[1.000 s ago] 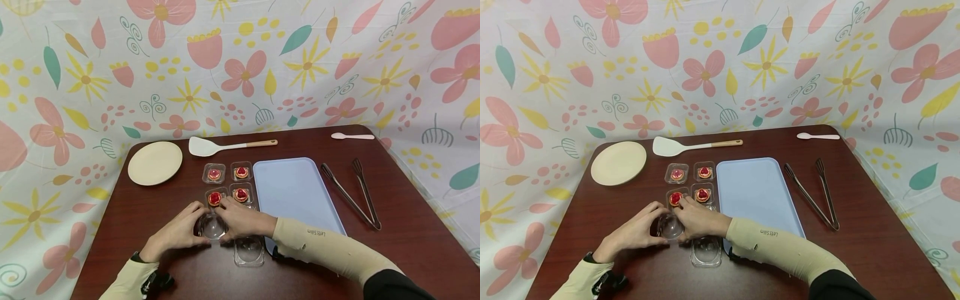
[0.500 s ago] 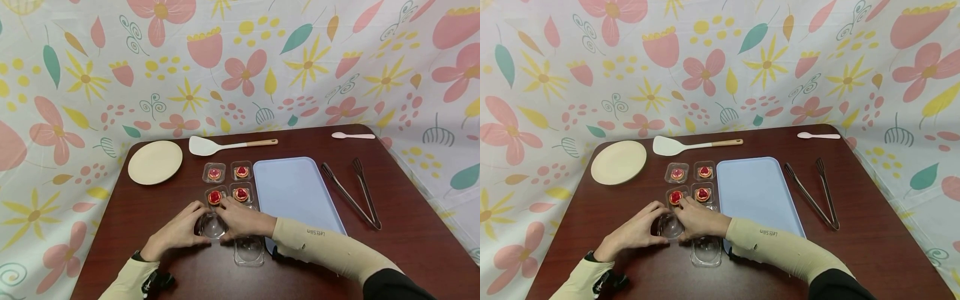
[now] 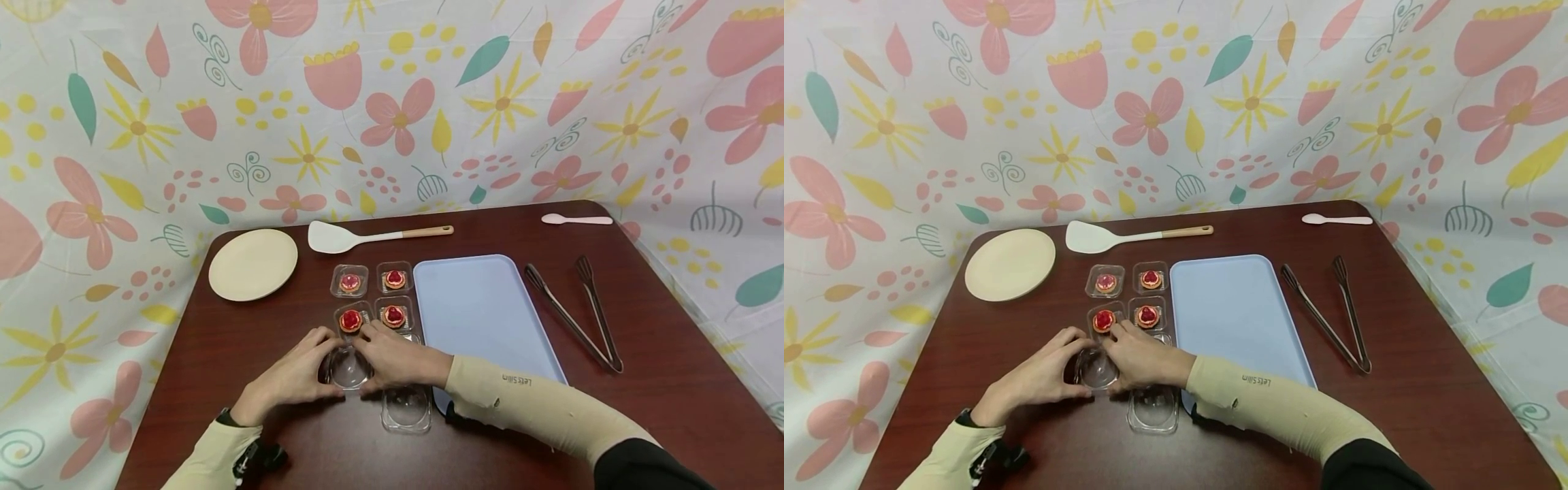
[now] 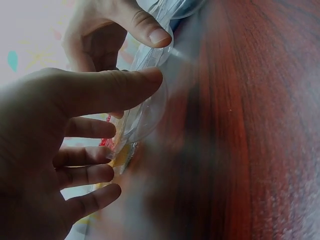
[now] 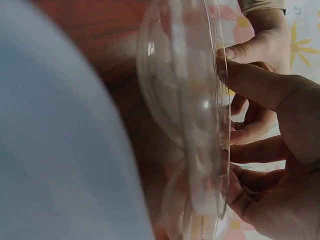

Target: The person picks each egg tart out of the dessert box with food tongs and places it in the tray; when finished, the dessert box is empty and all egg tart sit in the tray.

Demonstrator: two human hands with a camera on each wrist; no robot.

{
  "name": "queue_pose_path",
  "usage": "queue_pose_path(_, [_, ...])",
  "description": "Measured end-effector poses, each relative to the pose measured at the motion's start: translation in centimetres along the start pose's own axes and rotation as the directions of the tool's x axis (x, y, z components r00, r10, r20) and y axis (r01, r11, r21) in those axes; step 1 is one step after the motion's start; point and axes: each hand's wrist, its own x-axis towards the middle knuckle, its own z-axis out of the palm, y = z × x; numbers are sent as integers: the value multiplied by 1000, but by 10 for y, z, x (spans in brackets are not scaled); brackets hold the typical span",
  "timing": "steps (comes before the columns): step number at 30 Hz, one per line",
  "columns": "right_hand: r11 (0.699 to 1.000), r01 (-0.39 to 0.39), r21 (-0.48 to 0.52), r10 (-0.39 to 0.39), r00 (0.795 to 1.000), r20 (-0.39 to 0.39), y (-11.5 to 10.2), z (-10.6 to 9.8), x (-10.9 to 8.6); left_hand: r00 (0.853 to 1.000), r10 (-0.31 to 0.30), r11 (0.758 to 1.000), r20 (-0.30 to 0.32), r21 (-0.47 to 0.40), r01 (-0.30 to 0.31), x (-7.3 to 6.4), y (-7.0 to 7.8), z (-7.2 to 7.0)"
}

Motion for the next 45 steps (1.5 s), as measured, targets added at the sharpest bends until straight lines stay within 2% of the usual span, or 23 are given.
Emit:
queue_pose_path(8, [1000,4,5,-4,1000,-18,3,-1,0,999,13,1000,-30,7,-13,-2,-1,3])
queue_pose_path(15, [999,-17,51,17,1000,5,6,-9,2,1000,-3,1000,-21,-19,2,-1,-2,0])
queue_pose_path(24, [993,3,119,10,994,-106,18,-17,8,999,5,1000,-54,-14,-6,8,-9,-10])
queue_pose_path(35, [981,-86,176,109,987,-121,32,-27,20,994,-41,999,-103,-18,39,24,-26,-27])
queue_pose_path(41, [960,-155,233,191,971,-145,43,-36,30,987,-58,998,-151,-41,52,36,-34,-29])
queue_pose_path(45, [950,-160,269,208,965,-158,51,-41,34,984,-77,996,-158,-53,69,43,-39,-28])
